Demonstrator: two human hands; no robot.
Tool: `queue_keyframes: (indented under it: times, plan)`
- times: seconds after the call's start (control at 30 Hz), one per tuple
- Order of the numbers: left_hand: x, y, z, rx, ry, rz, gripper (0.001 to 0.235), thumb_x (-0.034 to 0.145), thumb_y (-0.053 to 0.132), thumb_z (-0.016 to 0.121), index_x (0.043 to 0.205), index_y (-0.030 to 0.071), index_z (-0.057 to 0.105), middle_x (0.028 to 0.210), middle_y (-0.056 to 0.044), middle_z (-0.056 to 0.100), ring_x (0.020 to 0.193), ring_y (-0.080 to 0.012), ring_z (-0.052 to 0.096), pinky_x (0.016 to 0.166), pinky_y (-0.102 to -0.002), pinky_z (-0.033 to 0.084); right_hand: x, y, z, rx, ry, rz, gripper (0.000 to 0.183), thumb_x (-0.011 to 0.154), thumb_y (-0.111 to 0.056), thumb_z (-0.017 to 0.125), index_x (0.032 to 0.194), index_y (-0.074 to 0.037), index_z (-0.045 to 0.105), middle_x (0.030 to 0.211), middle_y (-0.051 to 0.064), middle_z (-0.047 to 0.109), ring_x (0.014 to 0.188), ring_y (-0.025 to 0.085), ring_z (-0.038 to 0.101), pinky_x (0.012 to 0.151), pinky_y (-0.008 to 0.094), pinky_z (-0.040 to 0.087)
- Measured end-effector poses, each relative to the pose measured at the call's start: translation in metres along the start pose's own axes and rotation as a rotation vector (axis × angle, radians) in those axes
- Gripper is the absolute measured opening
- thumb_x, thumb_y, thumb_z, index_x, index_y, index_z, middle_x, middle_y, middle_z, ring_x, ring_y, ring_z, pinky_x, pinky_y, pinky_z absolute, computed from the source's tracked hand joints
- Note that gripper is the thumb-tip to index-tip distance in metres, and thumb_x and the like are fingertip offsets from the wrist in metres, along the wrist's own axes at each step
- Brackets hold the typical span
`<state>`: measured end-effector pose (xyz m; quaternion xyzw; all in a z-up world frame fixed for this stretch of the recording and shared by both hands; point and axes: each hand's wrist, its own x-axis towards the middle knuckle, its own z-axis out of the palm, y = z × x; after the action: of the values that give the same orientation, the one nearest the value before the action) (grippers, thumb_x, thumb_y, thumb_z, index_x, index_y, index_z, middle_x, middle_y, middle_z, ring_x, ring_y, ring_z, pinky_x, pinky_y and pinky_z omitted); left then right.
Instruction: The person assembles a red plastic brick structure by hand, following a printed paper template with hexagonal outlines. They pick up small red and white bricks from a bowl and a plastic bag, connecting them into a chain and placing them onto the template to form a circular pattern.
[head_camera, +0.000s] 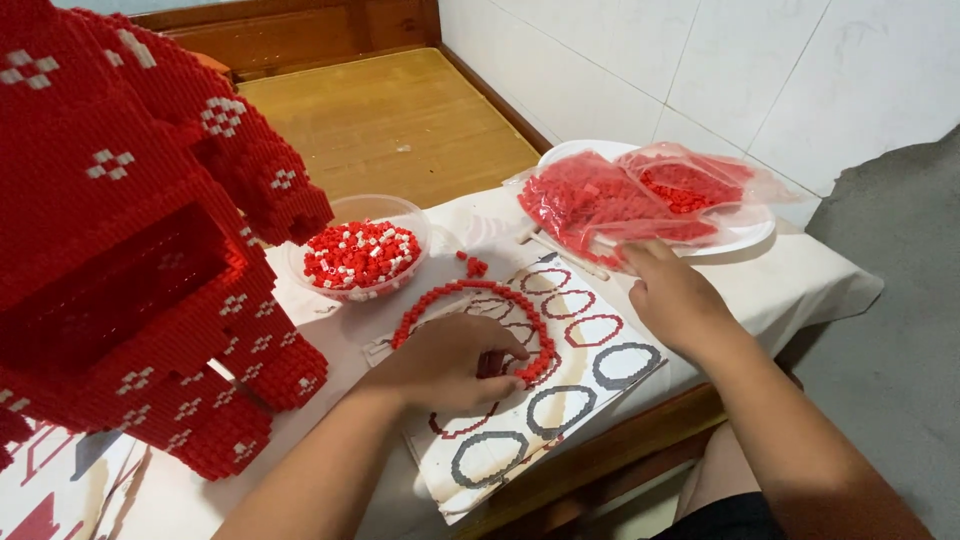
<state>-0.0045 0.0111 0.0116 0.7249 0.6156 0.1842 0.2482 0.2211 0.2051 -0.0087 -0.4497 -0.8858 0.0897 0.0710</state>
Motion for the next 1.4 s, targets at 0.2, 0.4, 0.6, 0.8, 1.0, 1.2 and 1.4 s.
queue_keyframes:
  times: [0.2,0.4,0.6,0.8,1.0,1.2,1.4]
  plan:
    - [0.0,0.0,-0.001,-0.006,0.002,0.013,0.041,0.089,0.033,0.066,0.12,0.008,0.074,0.09,-0.014,0.074,0.08,-0.0276,0.072,0.075,-0.039,0.055,-0.029,-0.048,-0.036,-0.165,-0.087,0.154,0.059,0.095,-0.015,0.052,0.153,-0.009,0.046,0.16,0.023,0.038,0.102,0.038,0.075,0.086,0.054,0.061]
    - [-0.001,0.004,0.0,-0.027,0.035,-0.033,0.042,0.087,0.033,0.068,0.121,0.01,0.076,0.091,-0.014,0.075,0.078,-0.0267,0.073,0.073,-0.038,0.056,0.012,-0.018,-0.003,-0.27,-0.093,0.215,0.056,0.093,-0.028,0.056,0.148,-0.015,0.055,0.151,0.026,0.045,0.104,0.051,0.072,0.077,0.066,0.056]
    - [-0.001,0.006,-0.002,-0.013,-0.002,-0.029,0.04,0.089,0.031,0.068,0.122,0.008,0.074,0.094,-0.014,0.074,0.083,-0.0276,0.073,0.077,-0.039,0.056,0.052,0.016,0.018,-0.233,-0.175,0.157,0.059,0.092,-0.03,0.059,0.149,-0.017,0.055,0.148,0.027,0.051,0.118,0.049,0.068,0.092,0.065,0.052]
    - [-0.003,0.01,-0.006,0.01,-0.03,-0.031,0.042,0.089,0.032,0.066,0.123,0.009,0.073,0.096,-0.016,0.075,0.084,-0.0294,0.074,0.078,-0.04,0.056,-0.02,-0.043,-0.048,-0.021,-0.142,0.071,0.056,0.094,-0.009,0.054,0.15,-0.006,0.052,0.155,0.028,0.045,0.131,0.05,0.058,0.106,0.06,0.049]
    - [-0.004,0.013,-0.008,-0.03,-0.022,-0.032,0.042,0.091,0.032,0.066,0.123,0.006,0.073,0.096,-0.017,0.073,0.086,-0.03,0.072,0.08,-0.04,0.055,-0.006,-0.038,-0.033,-0.058,-0.08,0.085,0.059,0.09,-0.013,0.059,0.149,-0.01,0.053,0.152,0.025,0.049,0.118,0.047,0.067,0.097,0.061,0.054]
    - [-0.002,0.008,-0.002,0.006,-0.011,-0.022,0.041,0.09,0.032,0.065,0.123,0.01,0.074,0.095,-0.015,0.074,0.082,-0.0276,0.073,0.075,-0.039,0.056,0.012,-0.017,-0.02,0.016,-0.123,-0.005,0.051,0.09,-0.009,0.055,0.141,-0.004,0.061,0.145,0.024,0.059,0.129,0.047,0.061,0.108,0.057,0.047]
    - [-0.002,0.004,-0.003,-0.003,-0.014,-0.007,0.041,0.09,0.034,0.066,0.121,0.009,0.074,0.093,-0.013,0.073,0.082,-0.0269,0.071,0.075,-0.038,0.055,-0.011,-0.007,-0.016,0.19,0.136,-0.126,0.039,0.094,-0.007,0.056,0.129,0.002,0.07,0.134,0.025,0.067,0.123,0.044,0.065,0.104,0.05,0.051]
